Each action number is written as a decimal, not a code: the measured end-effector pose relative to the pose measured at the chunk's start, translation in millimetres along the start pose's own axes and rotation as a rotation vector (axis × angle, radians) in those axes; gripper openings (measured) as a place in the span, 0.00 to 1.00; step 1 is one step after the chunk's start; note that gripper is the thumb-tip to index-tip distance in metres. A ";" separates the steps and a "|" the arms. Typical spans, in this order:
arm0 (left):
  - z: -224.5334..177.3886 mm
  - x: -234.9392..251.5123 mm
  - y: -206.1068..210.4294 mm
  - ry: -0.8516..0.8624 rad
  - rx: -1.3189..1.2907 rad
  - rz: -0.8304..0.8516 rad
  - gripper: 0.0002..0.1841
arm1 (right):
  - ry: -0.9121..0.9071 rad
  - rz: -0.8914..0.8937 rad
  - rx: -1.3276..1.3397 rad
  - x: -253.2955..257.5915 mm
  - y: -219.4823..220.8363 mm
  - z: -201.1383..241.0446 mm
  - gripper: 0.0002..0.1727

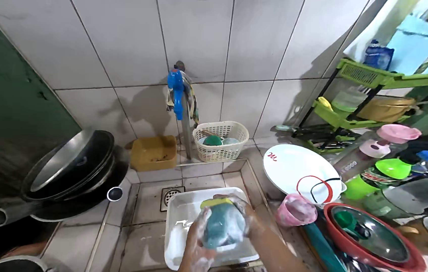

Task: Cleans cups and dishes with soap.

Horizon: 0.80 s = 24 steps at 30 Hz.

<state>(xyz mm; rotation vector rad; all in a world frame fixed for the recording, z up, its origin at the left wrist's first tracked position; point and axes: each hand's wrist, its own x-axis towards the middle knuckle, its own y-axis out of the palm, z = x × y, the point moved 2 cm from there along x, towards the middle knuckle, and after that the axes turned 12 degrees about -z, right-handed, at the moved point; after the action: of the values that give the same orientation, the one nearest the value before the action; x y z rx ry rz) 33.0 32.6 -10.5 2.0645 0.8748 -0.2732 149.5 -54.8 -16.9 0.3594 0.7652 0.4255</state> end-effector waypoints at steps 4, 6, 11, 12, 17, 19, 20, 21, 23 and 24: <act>-0.4 4.2 18.3 -0.005 -0.336 -0.052 0.25 | -0.276 -0.377 0.386 -18.0 29.7 -27.6 0.27; -7.7 3.5 30.6 0.049 -0.362 -0.065 0.24 | -0.539 -0.399 0.226 -23.3 31.6 -30.5 0.23; -8.7 -8.0 40.4 0.101 -0.303 -0.059 0.23 | -1.213 -0.305 -0.319 -45.0 38.8 -10.2 0.22; -9.3 -13.6 41.4 0.105 -0.245 -0.073 0.23 | -1.357 -0.268 -0.464 -49.1 42.8 -9.0 0.17; -8.4 -28.3 38.8 0.005 -0.249 -0.059 0.27 | -1.513 -0.214 -0.909 -54.0 55.4 -1.0 0.19; -1.8 -24.6 35.9 -0.012 -0.229 -0.102 0.27 | -1.330 -0.233 -0.849 -51.9 52.3 12.2 0.29; 0.7 -21.5 34.2 0.011 -0.238 -0.085 0.26 | -1.210 -0.211 -0.768 -51.4 50.0 19.4 0.32; 2.3 -18.4 32.2 0.044 -0.261 -0.037 0.24 | -1.115 -0.201 -0.656 -51.2 48.1 25.4 0.32; 4.3 -15.1 28.8 0.080 -0.336 0.067 0.22 | -0.875 -0.223 -0.365 -50.0 43.2 31.9 0.24; 3.5 -15.2 28.5 0.095 -0.347 0.101 0.22 | -0.748 -0.244 -0.204 -47.4 40.3 31.1 0.21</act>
<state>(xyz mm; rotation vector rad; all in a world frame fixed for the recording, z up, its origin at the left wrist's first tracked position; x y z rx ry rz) 41.5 11.3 12.6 1.8008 0.8082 0.0321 132.0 -48.5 50.2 0.2037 0.0296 0.1127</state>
